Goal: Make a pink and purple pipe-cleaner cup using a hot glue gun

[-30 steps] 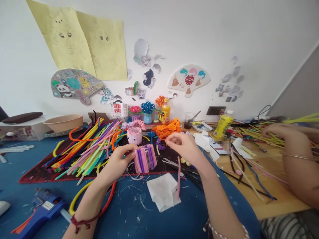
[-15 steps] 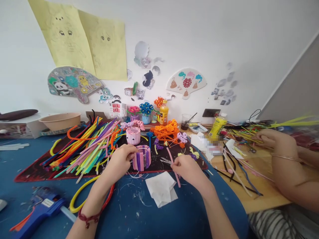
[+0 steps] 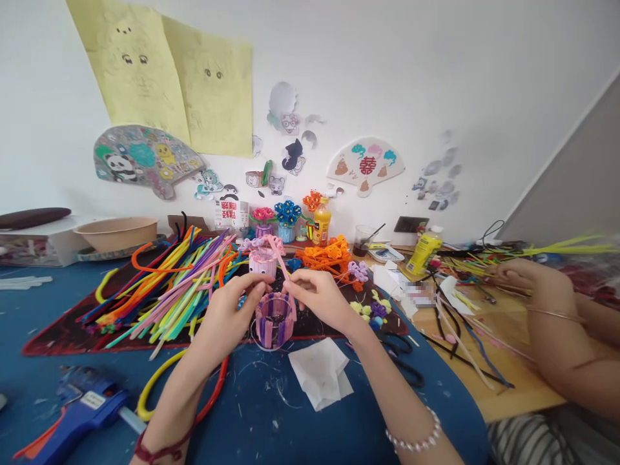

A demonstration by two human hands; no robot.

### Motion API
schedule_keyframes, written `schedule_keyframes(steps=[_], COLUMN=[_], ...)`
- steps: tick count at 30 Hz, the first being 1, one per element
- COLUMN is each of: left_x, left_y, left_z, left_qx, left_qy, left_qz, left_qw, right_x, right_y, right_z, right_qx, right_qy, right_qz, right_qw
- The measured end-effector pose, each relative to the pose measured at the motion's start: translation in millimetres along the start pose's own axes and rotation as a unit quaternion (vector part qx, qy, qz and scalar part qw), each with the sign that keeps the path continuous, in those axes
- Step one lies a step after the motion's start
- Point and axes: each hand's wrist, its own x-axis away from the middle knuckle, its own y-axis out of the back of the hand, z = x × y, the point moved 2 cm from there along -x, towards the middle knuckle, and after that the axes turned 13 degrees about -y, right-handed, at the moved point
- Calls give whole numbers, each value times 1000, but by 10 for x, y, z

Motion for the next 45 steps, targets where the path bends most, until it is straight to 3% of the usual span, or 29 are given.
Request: schedule_keyframes(steps=[7, 18, 20, 24, 27, 30, 33, 36, 41, 45], left_x=[5, -11, -11, -3, 7, 22, 40, 54, 37, 32], left_y=[-38, -154, -151, -118, -127, -168, -220, -257, -301, -328], left_z=[-106, -80, -88, -98, -107, -138, -184, -223, -284, -314], left_qx=[150, 265, 266, 294, 345, 389, 424, 419, 344, 336], left_qy=[58, 101, 95, 88, 97, 102, 97, 83, 60, 63], left_qz=[-84, -74, -102, -186, -201, -187, -152, -118, -34, 30], left_qw=[983, 956, 954, 934, 912, 896, 887, 896, 937, 939], right_x=[40, 119, 118, 79, 43, 19, 5, 7, 38, 62], right_y=[-134, -151, -144, -82, -53, -76, -112, -127, -96, -71], right_z=[-98, -72, -79, -135, -176, -192, -179, -158, -144, -135], right_qx=[-66, -110, -129, -220, -338, -443, -477, -479, -456, -424], right_qy=[-1, -9, -15, -46, -64, -70, -60, -49, -31, -10], right_qz=[89, 122, 133, 93, 40, 8, -13, -18, -30, -37], right_qw=[994, 986, 983, 970, 938, 894, 877, 876, 889, 905])
